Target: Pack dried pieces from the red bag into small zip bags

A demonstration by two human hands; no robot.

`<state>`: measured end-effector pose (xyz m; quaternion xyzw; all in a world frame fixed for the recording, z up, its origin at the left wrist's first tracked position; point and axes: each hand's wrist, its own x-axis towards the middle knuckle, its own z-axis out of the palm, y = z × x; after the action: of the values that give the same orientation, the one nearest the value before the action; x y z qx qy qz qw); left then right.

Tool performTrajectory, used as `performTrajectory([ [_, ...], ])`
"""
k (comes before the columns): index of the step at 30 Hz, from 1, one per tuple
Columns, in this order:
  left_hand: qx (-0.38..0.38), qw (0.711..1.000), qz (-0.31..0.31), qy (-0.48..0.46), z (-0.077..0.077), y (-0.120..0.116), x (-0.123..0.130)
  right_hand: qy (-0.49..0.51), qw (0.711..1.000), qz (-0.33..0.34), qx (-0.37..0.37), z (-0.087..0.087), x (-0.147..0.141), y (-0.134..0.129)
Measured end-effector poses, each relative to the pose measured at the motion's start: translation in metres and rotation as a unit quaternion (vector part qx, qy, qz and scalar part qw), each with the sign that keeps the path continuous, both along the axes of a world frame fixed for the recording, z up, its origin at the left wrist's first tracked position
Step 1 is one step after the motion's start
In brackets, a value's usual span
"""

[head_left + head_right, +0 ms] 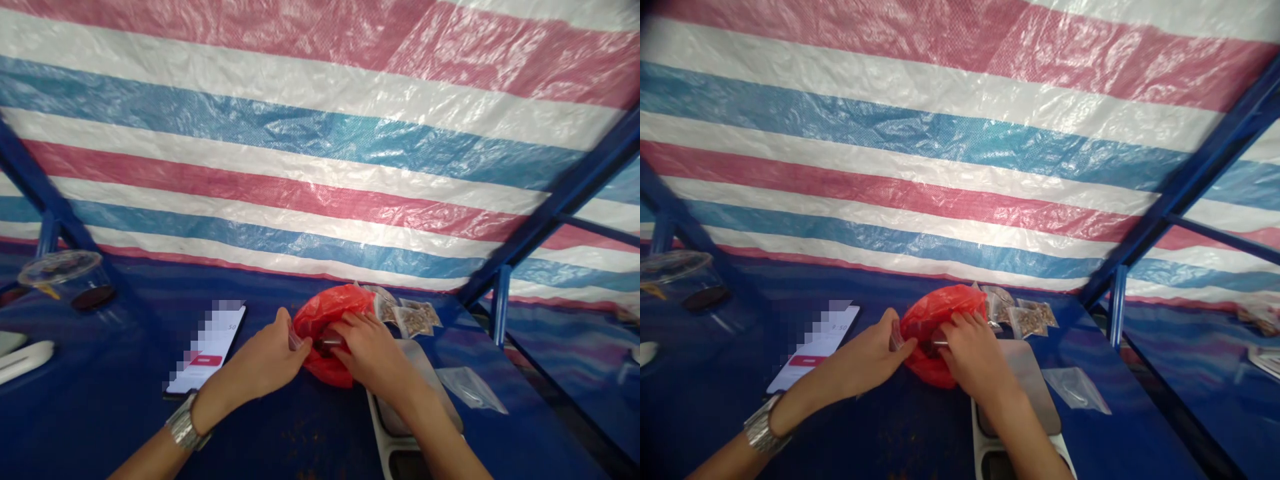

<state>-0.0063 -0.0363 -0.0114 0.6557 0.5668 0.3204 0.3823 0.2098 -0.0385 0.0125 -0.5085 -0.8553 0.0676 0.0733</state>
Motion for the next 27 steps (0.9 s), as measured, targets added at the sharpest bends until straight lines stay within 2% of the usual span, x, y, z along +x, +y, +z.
performTrajectory([
  [2, -0.035, 0.998, -0.03, -0.052, 0.001, -0.002, -0.001, 0.009, 1.0, 0.014, -0.009, -0.001, -0.003, -0.003],
  [5, -0.034, 0.99, -0.05, -0.126, -0.005, -0.001, 0.003, 0.029, 0.997, 0.053, -0.042, 0.001, -0.006, -0.007],
  [8, -0.042, 0.984, -0.067, -0.161, -0.012, 0.004, 0.009, 0.063, 0.994, 0.068, -0.05, 0.002, -0.003, -0.007],
  [11, -0.065, 0.977, -0.087, -0.184, -0.013, 0.009, 0.01, 0.094, 0.994, 0.047, -0.014, 0.001, 0.005, -0.003],
  [16, -0.09, 0.964, -0.097, -0.231, -0.003, 0.014, 0.009, 0.077, 0.996, -0.001, 0.053, -0.003, 0.016, 0.004],
  [22, -0.091, 0.955, -0.089, -0.268, 0.005, 0.012, 0.012, 0.063, 0.998, 0.006, -0.007, -0.004, 0.013, 0.001],
  [27, -0.091, 0.954, -0.095, -0.268, 0.005, 0.011, 0.014, 0.058, 0.997, -0.014, -0.047, 0.002, 0.01, -0.004],
])
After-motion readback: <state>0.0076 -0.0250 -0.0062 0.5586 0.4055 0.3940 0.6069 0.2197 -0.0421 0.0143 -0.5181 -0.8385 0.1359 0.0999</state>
